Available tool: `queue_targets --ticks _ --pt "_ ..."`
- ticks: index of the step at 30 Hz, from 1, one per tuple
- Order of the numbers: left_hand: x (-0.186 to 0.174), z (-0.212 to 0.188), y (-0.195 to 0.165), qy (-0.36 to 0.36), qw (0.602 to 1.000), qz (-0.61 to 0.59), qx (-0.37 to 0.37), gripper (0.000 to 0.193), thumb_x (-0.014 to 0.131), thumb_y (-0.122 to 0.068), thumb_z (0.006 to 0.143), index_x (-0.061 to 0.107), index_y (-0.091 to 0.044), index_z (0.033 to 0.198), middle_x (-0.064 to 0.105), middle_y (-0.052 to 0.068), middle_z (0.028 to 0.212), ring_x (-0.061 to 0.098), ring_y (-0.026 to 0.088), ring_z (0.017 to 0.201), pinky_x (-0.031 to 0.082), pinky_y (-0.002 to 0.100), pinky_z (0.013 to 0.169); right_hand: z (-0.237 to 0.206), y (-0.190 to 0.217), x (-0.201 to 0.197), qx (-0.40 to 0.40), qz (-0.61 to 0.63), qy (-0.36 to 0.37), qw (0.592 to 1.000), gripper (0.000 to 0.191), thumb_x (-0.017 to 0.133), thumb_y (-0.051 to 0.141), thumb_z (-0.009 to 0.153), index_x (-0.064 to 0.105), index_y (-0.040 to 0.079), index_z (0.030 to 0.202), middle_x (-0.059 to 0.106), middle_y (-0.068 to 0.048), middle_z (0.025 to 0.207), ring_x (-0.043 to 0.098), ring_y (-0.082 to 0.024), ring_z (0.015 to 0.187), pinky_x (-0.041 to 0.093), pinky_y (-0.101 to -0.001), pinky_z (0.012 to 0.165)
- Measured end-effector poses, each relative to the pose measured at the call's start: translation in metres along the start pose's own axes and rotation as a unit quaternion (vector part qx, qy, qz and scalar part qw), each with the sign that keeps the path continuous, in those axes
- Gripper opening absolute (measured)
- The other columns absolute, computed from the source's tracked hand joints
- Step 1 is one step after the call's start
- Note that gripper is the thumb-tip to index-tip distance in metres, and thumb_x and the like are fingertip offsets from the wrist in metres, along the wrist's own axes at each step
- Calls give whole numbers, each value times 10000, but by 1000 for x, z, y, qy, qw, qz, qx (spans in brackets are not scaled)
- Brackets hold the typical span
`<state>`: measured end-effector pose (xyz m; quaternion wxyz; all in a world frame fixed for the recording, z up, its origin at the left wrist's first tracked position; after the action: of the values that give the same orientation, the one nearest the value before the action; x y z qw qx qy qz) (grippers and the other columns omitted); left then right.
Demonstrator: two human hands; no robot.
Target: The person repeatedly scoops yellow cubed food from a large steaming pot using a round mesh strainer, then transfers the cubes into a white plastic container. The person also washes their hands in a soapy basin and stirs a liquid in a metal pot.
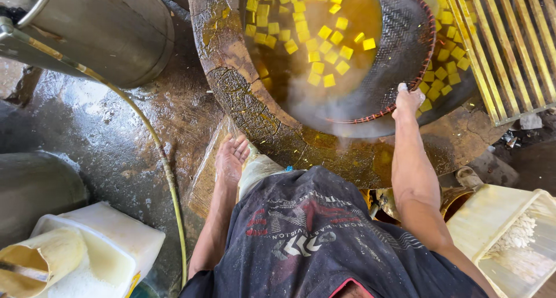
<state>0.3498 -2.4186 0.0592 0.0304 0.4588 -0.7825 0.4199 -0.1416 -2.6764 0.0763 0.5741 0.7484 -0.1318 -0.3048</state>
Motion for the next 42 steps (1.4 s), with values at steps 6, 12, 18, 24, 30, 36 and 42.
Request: queue_targets --ticks 6,12,18,24,30,36,42 --pt "56 0 -5 45 998 27 -34 610 515 -143 976 343 -36 1552 652 202 1311 705 260 1090 614 380 871 -27 -5 30 126 253 36 959 252 694 7 939 683 -42 1185 695 -121 1071 675 -225 857 618 -439 720" --pt "141 -5 4 141 982 96 -81 632 589 -104 941 369 13 1522 699 245 1253 692 267 989 614 389 855 -68 -2 69 343 294 -39 891 435 756 86 895 564 9 1278 673 -137 1181 699 -297 950 619 -560 808" --pt "198 3 47 135 962 145 -187 638 621 -316 1008 482 114 1459 644 200 1236 679 266 975 607 416 789 -86 21 91 352 414 68 836 384 712 220 941 655 23 1266 739 -111 1160 753 -308 966 639 -541 829" --pt "251 9 39 -16 975 118 -188 677 643 -371 931 291 -156 1468 549 114 1372 584 322 1108 548 477 894 -88 32 94 351 415 38 838 302 676 186 969 627 19 1215 706 -112 1102 731 -308 906 634 -568 789" --pt "269 28 19 -165 934 314 -38 624 759 -248 805 535 -43 1349 659 149 1253 639 284 1084 518 406 919 -97 26 82 302 454 50 836 308 719 133 961 648 -3 1228 738 -121 1092 731 -307 939 639 -532 787" --pt "256 34 26 -152 961 226 -49 505 699 -40 762 590 26 1251 684 140 1196 678 258 1037 570 377 862 -60 29 37 228 74 42 970 496 802 337 885 639 -32 1173 707 -146 1087 674 -281 893 570 -537 756" --pt "234 28 24 -133 976 160 -64 490 590 40 777 657 -13 1260 708 101 1124 658 225 947 557 375 805 20 59 40 169 -232 26 958 519 883 323 811 724 -110 1049 736 -172 992 648 -223 792 558 -466 745"
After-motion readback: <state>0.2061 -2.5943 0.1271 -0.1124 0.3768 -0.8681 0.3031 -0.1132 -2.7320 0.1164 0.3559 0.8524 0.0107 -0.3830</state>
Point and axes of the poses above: each hand's wrist, its own z-axis towards the middle knuckle, its own x-axis out of the palm, y = z × x, the point moved 2 cm from there along z, towards the middle knuckle
